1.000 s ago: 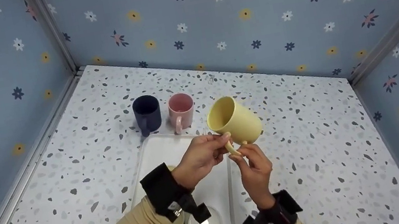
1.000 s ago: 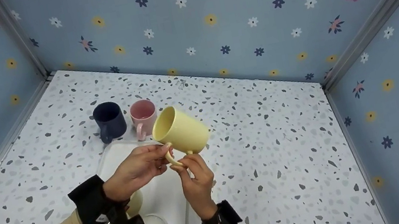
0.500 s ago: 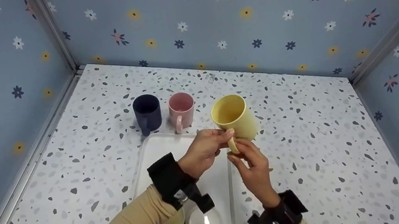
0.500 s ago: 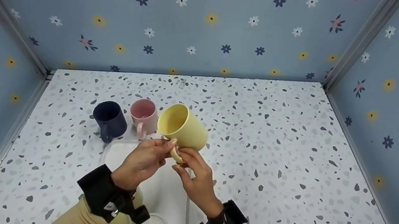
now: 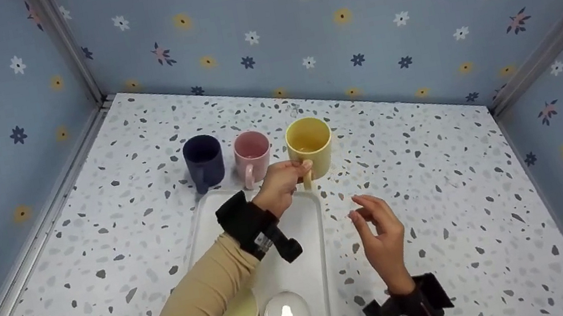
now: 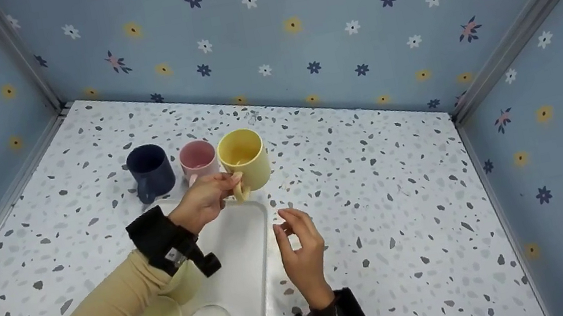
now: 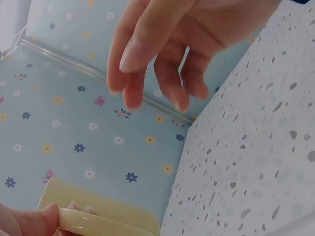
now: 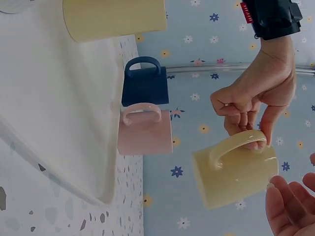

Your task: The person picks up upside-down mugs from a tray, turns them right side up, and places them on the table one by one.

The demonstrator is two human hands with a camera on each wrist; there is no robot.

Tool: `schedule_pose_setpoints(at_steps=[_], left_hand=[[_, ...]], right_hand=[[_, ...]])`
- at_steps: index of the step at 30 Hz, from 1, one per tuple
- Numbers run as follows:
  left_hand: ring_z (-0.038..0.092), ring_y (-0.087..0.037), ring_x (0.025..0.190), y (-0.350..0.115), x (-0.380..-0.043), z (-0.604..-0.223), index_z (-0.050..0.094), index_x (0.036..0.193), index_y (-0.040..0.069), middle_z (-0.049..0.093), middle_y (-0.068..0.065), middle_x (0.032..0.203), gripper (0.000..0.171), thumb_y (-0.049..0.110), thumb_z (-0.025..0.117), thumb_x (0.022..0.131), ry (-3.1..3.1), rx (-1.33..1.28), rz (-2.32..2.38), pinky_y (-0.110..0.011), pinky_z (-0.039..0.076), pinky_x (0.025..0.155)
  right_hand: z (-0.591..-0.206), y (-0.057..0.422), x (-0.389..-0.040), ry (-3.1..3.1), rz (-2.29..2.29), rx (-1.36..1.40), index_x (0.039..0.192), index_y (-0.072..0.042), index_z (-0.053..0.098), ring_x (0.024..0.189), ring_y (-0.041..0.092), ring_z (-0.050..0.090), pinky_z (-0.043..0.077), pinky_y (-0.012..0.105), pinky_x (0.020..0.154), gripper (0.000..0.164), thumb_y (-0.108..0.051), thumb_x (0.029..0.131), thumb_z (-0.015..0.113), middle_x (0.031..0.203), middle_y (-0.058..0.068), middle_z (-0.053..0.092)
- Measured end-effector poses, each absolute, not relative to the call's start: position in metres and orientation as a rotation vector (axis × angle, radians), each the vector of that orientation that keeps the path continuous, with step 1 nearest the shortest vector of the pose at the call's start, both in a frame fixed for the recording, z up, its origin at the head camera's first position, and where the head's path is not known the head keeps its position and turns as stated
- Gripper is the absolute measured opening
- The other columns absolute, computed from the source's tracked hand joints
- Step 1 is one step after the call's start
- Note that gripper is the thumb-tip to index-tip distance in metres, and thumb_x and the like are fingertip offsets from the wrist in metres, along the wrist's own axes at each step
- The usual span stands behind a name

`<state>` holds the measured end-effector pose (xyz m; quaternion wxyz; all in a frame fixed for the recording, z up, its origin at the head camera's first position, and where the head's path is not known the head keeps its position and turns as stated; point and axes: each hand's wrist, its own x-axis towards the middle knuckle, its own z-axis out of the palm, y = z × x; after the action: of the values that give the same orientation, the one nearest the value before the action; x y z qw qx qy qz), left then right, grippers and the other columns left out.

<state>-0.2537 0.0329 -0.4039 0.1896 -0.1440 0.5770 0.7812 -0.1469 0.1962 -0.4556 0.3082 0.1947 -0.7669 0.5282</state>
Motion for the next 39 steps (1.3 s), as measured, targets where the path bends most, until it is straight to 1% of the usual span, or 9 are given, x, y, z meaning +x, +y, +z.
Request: schedule_pose_setpoints(at_steps=[5, 7, 11, 18, 21, 26, 28, 35, 39], left_hand=[[0.051, -0.018, 0.079, 0.034, -0.272, -0.414, 0.063, 0.075, 0.005, 0.063, -0.004, 0.075, 0.014, 0.012, 0.064, 0.087, 1.702, -0.456, 2.126, -0.032, 0.028, 0.07], [0.052, -0.018, 0.077, 0.04, -0.294, -0.446, 0.064, 0.071, 0.006, 0.064, -0.005, 0.074, 0.015, 0.013, 0.067, 0.085, 1.702, -0.447, 2.153, -0.032, 0.027, 0.07], [0.052, -0.015, 0.063, 0.057, -0.349, -0.53, 0.064, 0.06, 0.008, 0.064, -0.005, 0.066, 0.02, 0.009, 0.07, 0.078, 1.714, -0.401, 2.263, -0.025, 0.034, 0.061], [0.054, -0.019, 0.06, 0.087, -0.422, -0.644, 0.061, 0.06, 0.004, 0.06, -0.006, 0.065, 0.021, 0.005, 0.073, 0.077, 1.765, -0.591, 2.318, -0.026, 0.043, 0.051], [0.055, -0.019, 0.062, 0.101, -0.478, -0.737, 0.06, 0.059, 0.007, 0.059, -0.004, 0.066, 0.021, 0.008, 0.078, 0.069, 1.83, -0.637, 2.308, -0.028, 0.046, 0.05], [0.053, -0.021, 0.059, 0.099, -0.48, -0.743, 0.055, 0.057, 0.006, 0.057, -0.006, 0.064, 0.022, 0.009, 0.074, 0.068, 1.995, -0.692, 2.169, -0.029, 0.041, 0.045], [0.051, -0.022, 0.057, 0.094, -0.464, -0.72, 0.054, 0.057, 0.007, 0.056, -0.006, 0.062, 0.023, 0.009, 0.071, 0.072, 2.034, -0.677, 2.135, -0.028, 0.039, 0.044], [0.048, -0.019, 0.06, 0.104, -0.528, -0.827, 0.059, 0.06, 0.014, 0.054, 0.0, 0.063, 0.024, 0.027, 0.068, 0.078, 2.439, -0.436, 1.886, -0.031, 0.039, 0.052], [0.049, -0.02, 0.058, 0.104, -0.527, -0.836, 0.06, 0.06, 0.015, 0.055, 0.0, 0.062, 0.018, 0.021, 0.07, 0.073, 2.435, -0.501, 1.858, -0.031, 0.039, 0.052]], right_hand=[[-0.447, 0.197, -0.142, -2.023, 1.408, 0.513, 0.102, 0.014, 0.059, 0.075, 0.019, 0.059, 0.047, 0.017, 0.065, 0.027, 0.025, 0.078, 0.055, 0.095, 0.02, 0.06], [-0.444, 0.197, -0.141, -2.021, 1.409, 0.521, 0.1, 0.017, 0.058, 0.075, 0.021, 0.059, 0.047, 0.017, 0.066, 0.026, 0.027, 0.077, 0.054, 0.093, 0.022, 0.059], [-0.448, 0.199, -0.141, -2.037, 1.414, 0.521, 0.1, 0.016, 0.058, 0.075, 0.022, 0.06, 0.048, 0.017, 0.068, 0.025, 0.027, 0.077, 0.054, 0.093, 0.025, 0.06], [-0.464, 0.205, -0.145, -2.036, 1.418, 0.54, 0.101, 0.012, 0.061, 0.074, 0.022, 0.061, 0.049, 0.019, 0.067, 0.023, 0.021, 0.08, 0.056, 0.092, 0.022, 0.062], [-0.466, 0.205, -0.145, -2.031, 1.434, 0.555, 0.099, 0.013, 0.061, 0.073, 0.025, 0.06, 0.049, 0.019, 0.068, 0.022, 0.022, 0.08, 0.056, 0.091, 0.022, 0.062], [-0.467, 0.205, -0.145, -2.043, 1.437, 0.568, 0.098, 0.013, 0.061, 0.073, 0.022, 0.061, 0.049, 0.019, 0.068, 0.021, 0.022, 0.08, 0.056, 0.089, 0.022, 0.062], [-0.467, 0.205, -0.146, -2.049, 1.435, 0.574, 0.098, 0.013, 0.061, 0.073, 0.021, 0.061, 0.049, 0.018, 0.068, 0.021, 0.022, 0.079, 0.056, 0.089, 0.022, 0.061], [-0.453, 0.199, -0.14, -2.053, 1.433, 0.58, 0.093, 0.018, 0.058, 0.069, 0.027, 0.059, 0.049, 0.017, 0.066, 0.021, 0.029, 0.076, 0.054, 0.085, 0.026, 0.06], [-0.443, 0.195, -0.136, -2.073, 1.432, 0.557, 0.092, 0.019, 0.058, 0.068, 0.027, 0.059, 0.049, 0.017, 0.065, 0.019, 0.028, 0.076, 0.054, 0.084, 0.027, 0.059]])
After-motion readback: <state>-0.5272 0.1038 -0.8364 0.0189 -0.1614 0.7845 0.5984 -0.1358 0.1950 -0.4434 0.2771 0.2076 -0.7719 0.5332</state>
